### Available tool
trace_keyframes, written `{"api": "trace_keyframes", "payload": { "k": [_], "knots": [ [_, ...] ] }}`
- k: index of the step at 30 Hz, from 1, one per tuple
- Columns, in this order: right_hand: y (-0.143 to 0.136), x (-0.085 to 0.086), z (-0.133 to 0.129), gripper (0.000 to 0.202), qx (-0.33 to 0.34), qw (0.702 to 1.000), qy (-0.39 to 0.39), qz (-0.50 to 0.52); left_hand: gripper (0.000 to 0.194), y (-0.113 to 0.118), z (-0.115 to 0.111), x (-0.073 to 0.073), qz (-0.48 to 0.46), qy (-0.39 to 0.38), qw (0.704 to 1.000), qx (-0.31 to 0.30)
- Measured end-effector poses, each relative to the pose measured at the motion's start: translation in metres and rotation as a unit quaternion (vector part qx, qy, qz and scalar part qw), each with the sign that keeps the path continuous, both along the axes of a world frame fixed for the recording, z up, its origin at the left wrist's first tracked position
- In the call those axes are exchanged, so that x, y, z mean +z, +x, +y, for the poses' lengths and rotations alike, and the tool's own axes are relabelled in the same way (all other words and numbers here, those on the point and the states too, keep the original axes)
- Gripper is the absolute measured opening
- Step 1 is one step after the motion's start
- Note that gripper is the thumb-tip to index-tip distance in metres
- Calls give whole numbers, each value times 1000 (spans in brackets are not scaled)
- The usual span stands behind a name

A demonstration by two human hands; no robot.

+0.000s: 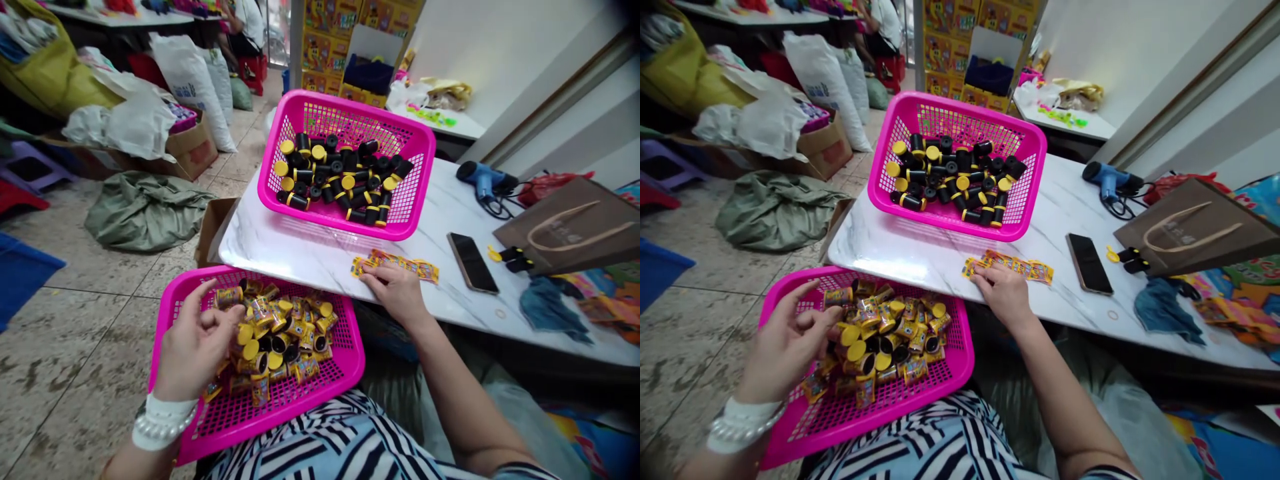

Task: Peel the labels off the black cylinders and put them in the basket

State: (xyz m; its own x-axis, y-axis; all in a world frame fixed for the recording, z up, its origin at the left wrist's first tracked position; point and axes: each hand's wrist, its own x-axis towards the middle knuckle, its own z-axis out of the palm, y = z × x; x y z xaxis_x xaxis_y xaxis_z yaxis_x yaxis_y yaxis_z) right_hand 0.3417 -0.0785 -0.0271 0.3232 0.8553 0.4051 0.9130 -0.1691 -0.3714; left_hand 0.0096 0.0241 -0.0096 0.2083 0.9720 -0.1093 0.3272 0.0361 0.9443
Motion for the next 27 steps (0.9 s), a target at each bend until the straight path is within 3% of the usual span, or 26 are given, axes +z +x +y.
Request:
{"api": "trace_keyframes", "payload": {
  "k": [2,5,10,15,17,19,21,24,25,27],
  "knots": [
    [1,-8,0,11,9,1000,15,8,66,9,-6,-2,-27,-5,999,-20],
    [-10,-11,2,15,11,998,65,-10,53,31,-20,-2,-73,-76,991,-83],
    [-55,-4,2,13,58,983,175,-8,46,70,-36,0,-191,-213,949,-135],
    [-107,4,2,16,177,959,221,-17,35,81,-32,0,-255,-182,943,-116],
    [-115,7,3,22,186,960,203,49,26,73,-28,0,-257,-154,949,-102],
    [-115,9,5,35,175,956,149,184,23,63,-24,2,-241,-149,953,-107],
    [-111,12,8,42,175,917,66,351,25,55,-21,4,-207,-155,955,-143],
    [-111,12,12,30,199,825,-77,524,27,50,-17,7,-153,-130,957,-208],
    [-113,11,12,31,195,811,-101,542,28,50,-16,7,-140,-113,960,-215],
    [-121,7,12,38,160,827,-81,533,27,50,-18,8,-129,-78,971,-185]
  ]
}}
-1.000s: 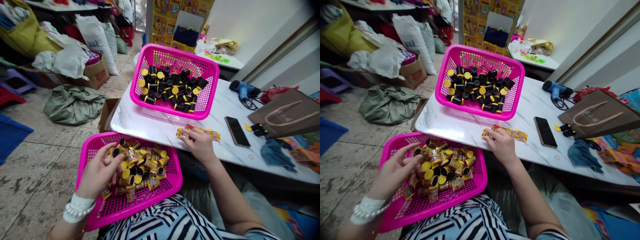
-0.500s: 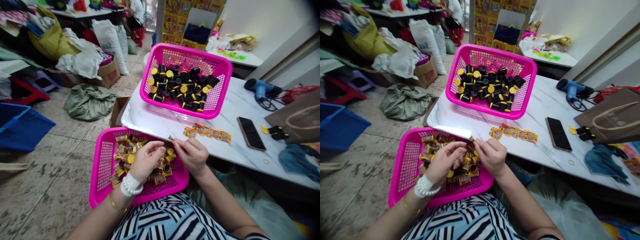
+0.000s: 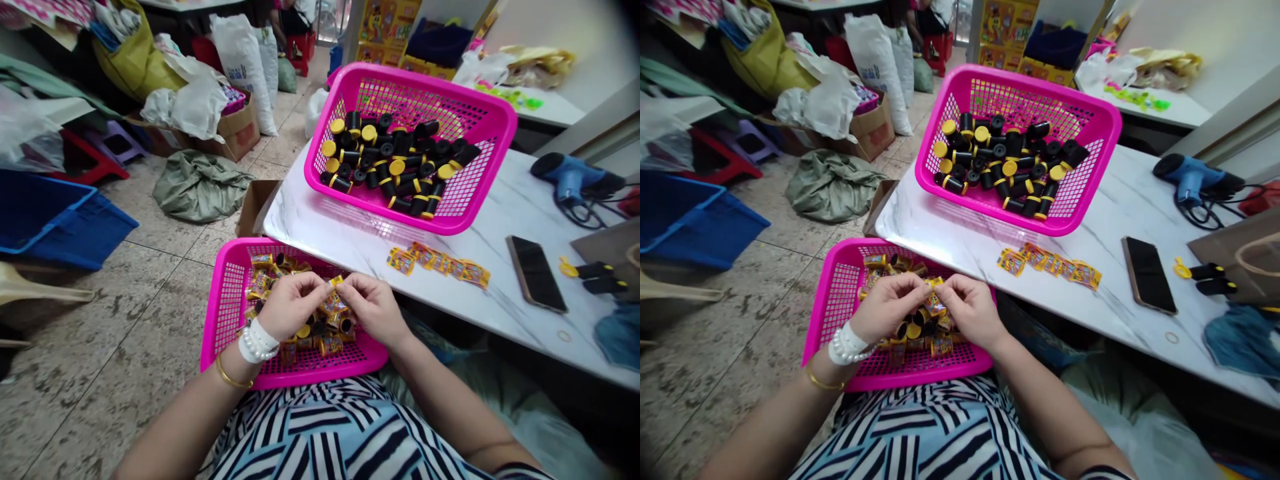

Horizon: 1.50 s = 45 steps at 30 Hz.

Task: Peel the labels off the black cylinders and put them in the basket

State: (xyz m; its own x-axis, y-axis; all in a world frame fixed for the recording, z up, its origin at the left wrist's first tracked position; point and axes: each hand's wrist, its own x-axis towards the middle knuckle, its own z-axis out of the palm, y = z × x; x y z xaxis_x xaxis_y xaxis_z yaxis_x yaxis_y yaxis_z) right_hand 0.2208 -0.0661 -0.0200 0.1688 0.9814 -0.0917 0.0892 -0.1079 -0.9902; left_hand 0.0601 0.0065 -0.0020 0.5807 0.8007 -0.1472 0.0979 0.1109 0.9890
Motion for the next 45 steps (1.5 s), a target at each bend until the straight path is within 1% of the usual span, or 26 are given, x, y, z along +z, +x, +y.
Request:
{"api": "trace_keyframes", "payload": {
  "k": [2,4,5,7,9,12,15,17,19,21,23,25,26,27,29,31,33,34,35,36,38,40,42,45],
  "knots": [
    [-9,-6,-1,41,-76,996,40,-41,25,-1,-5,1,-3,17,997,76],
    [-15,-13,-4,43,-126,988,65,-65,23,-4,-15,2,-9,22,990,141],
    [-17,-16,-5,43,-140,985,69,-69,23,-6,-20,3,-10,21,987,157],
    [-20,-20,-6,43,-155,982,76,-76,25,-10,-31,2,-7,15,987,161],
    [-21,-21,-7,42,-157,979,86,-92,25,-11,-39,1,-6,7,987,158],
    [-23,-17,-8,41,-144,970,123,-150,24,-10,-42,-3,-3,13,986,167],
    [-25,-10,-8,35,-109,946,191,-239,18,-9,-38,-5,9,52,984,172],
    [-26,-3,-7,27,-76,934,225,-267,13,-10,-31,-2,14,76,981,176],
    [-23,4,-1,20,-53,927,253,-271,12,-11,-19,4,8,88,981,174],
    [-15,14,12,19,-45,912,289,-287,13,-7,-1,15,-5,100,982,158],
    [-1,29,31,22,-54,882,330,-332,14,4,21,33,-20,105,985,138],
    [22,50,55,25,-67,849,356,-385,17,22,43,54,-43,93,987,122],
    [36,61,67,26,-70,837,361,-406,21,34,53,64,-58,81,989,111],
    [53,72,79,28,-70,830,361,-419,23,47,63,73,-74,70,990,100],
    [90,92,99,29,-72,839,333,-424,24,77,81,86,-112,69,988,81],
    [130,104,112,28,-114,847,285,-434,22,109,98,92,-147,109,980,80],
    [165,108,117,25,-172,839,222,-467,19,141,114,93,-170,157,968,92],
    [177,106,118,23,-196,828,188,-491,19,157,122,92,-179,166,965,97],
    [187,103,118,19,-213,814,154,-518,20,172,129,90,-189,158,964,98],
    [192,99,117,16,-223,798,123,-546,21,186,135,88,-199,135,966,94],
    [194,89,117,12,-225,767,71,-597,23,209,141,82,-218,76,970,71],
    [188,79,117,13,-209,746,28,-632,25,221,142,74,-227,34,973,38],
    [180,72,119,15,-188,735,-6,-651,27,224,139,66,-226,32,974,13],
    [173,67,121,18,-177,730,-24,-660,26,218,139,58,-222,57,973,11]
  ]
}}
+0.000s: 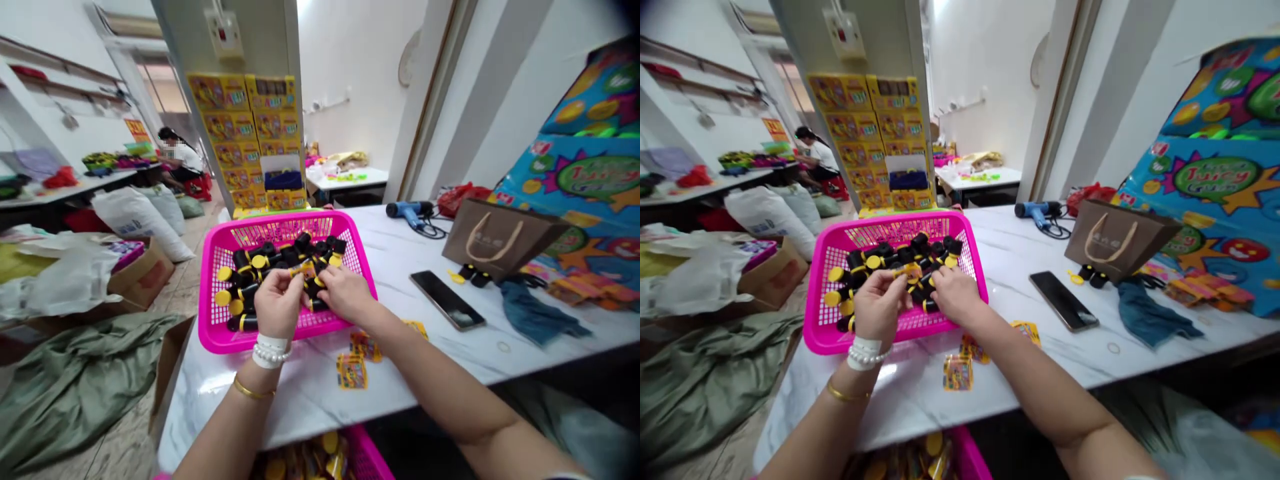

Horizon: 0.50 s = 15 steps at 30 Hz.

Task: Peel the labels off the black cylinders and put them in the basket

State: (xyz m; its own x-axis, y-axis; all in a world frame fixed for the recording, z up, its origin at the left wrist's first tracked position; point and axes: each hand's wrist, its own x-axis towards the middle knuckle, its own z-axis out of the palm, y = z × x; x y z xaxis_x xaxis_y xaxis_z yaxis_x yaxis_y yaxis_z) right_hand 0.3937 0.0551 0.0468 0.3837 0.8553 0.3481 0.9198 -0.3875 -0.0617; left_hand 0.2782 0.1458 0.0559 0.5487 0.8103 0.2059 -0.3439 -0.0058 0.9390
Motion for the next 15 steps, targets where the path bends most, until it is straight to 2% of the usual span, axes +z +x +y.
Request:
{"api": "trace_keyframes", "payload": {
  "k": [2,7,10,12,15],
  "knots": [
    [0,-2,2,20,4,1000,1,2,27,-3,5,-3,-2,-14,1000,-5],
    [2,-11,7,15,21,1000,5,19,35,-5,15,-5,5,-73,995,-68],
    [4,-16,10,27,7,998,22,54,35,-5,16,-6,11,-84,992,-95],
    [5,-19,12,35,2,997,23,68,33,-4,17,-8,8,-104,989,-102],
    [7,-22,12,28,11,998,22,62,34,-1,23,-12,-3,-140,985,-99]
  ]
}}
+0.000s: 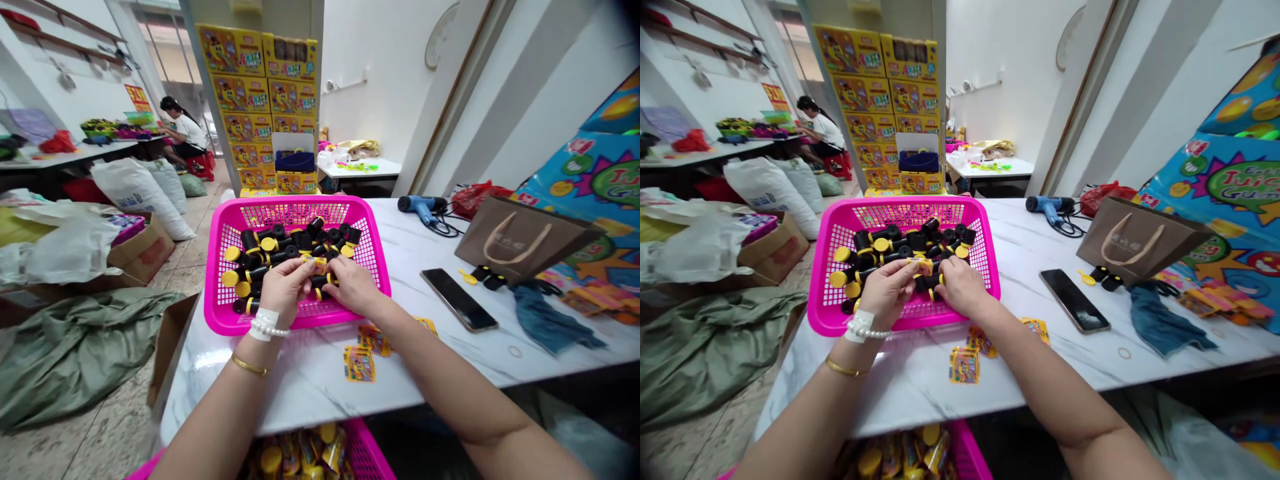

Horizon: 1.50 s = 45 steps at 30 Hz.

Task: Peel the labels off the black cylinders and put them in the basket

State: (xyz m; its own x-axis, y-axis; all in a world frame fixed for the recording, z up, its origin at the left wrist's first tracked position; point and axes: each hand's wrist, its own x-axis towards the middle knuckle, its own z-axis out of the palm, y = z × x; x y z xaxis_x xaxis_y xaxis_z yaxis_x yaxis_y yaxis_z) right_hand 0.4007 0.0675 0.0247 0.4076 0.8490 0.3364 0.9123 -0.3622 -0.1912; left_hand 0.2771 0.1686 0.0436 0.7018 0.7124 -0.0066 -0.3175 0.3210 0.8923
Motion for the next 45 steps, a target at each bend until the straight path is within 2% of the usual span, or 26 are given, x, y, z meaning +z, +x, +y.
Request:
{"api": "trace_keyframes", "payload": {
  "k": [3,5,6,7,10,11,12,14,17,21,23,27,29,34,39,41,45],
  "knots": [
    [5,1,-3,22,22,998,63,20,40,1,6,-2,-7,-33,999,4],
    [12,5,-6,21,31,982,150,106,40,1,9,-2,-11,-57,998,2],
    [15,8,-8,22,39,963,196,183,38,1,9,-1,-12,-72,997,-2],
    [18,10,-10,25,53,931,236,275,35,0,9,0,-12,-88,996,-6],
    [23,19,-14,35,123,799,302,505,21,0,8,2,-11,-133,991,-25],
    [22,21,-15,36,143,769,308,541,16,0,8,3,-10,-146,989,-35],
    [21,22,-16,36,156,754,310,558,12,0,8,3,-10,-160,986,-46],
    [17,22,-15,34,168,752,300,563,8,0,8,3,-12,-185,980,-67],
    [11,20,-12,32,153,771,291,545,8,0,10,4,-19,-213,973,-83],
    [8,17,-10,30,135,795,307,505,12,-1,10,3,-21,-214,974,-73],
    [7,16,-10,29,141,817,311,464,12,-1,9,2,-23,-203,976,-74],
    [1,11,-14,27,138,887,320,302,13,-1,8,0,-38,-172,982,-71],
    [-1,8,-15,27,136,898,316,276,16,-1,8,0,-42,-156,985,-66],
    [0,10,-16,30,113,869,318,361,14,-2,10,2,-36,-158,984,-71],
    [1,24,-19,29,161,803,309,483,16,-1,11,1,-23,-187,978,-85],
    [1,26,-19,29,175,785,294,516,17,-1,11,2,-22,-197,976,-94],
    [1,26,-16,32,160,776,272,547,20,-1,9,4,-26,-215,971,-103]
  ]
}}
